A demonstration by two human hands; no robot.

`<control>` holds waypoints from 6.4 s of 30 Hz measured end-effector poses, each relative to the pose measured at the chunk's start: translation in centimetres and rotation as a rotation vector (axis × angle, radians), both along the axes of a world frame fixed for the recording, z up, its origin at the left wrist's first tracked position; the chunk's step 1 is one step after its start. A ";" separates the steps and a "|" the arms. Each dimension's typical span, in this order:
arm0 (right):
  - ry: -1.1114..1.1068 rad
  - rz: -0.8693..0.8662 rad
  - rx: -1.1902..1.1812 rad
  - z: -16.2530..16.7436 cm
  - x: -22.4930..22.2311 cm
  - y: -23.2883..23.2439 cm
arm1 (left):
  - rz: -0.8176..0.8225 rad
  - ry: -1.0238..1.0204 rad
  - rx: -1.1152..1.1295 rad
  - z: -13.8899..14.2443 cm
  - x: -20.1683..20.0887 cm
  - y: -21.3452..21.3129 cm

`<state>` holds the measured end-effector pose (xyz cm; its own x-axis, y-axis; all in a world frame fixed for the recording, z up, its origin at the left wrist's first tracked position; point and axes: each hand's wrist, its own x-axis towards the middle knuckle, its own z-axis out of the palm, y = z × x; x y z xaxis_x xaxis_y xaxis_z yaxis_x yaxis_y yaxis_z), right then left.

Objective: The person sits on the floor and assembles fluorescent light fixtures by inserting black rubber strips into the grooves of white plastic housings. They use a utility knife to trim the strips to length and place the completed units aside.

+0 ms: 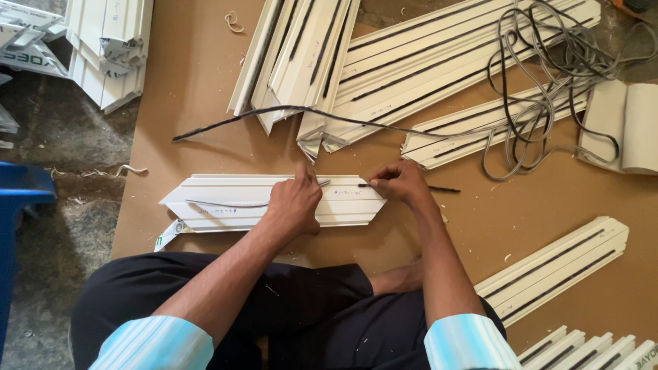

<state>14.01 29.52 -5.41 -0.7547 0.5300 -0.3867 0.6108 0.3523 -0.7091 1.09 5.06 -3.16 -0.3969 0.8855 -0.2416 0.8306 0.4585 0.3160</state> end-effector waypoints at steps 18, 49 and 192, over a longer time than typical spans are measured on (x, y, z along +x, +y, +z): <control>-0.070 0.124 0.021 0.6 0.6 0.3 | 0.008 -0.003 -0.009 0.3 0.0 0.0; 0.060 0.055 0.096 0.4 -0.8 -1.7 | 0.002 0.001 -0.001 0.4 0.0 -0.1; -0.183 0.275 0.366 5.8 5.0 -5.0 | 0.051 0.112 0.001 -1.6 -0.5 -2.3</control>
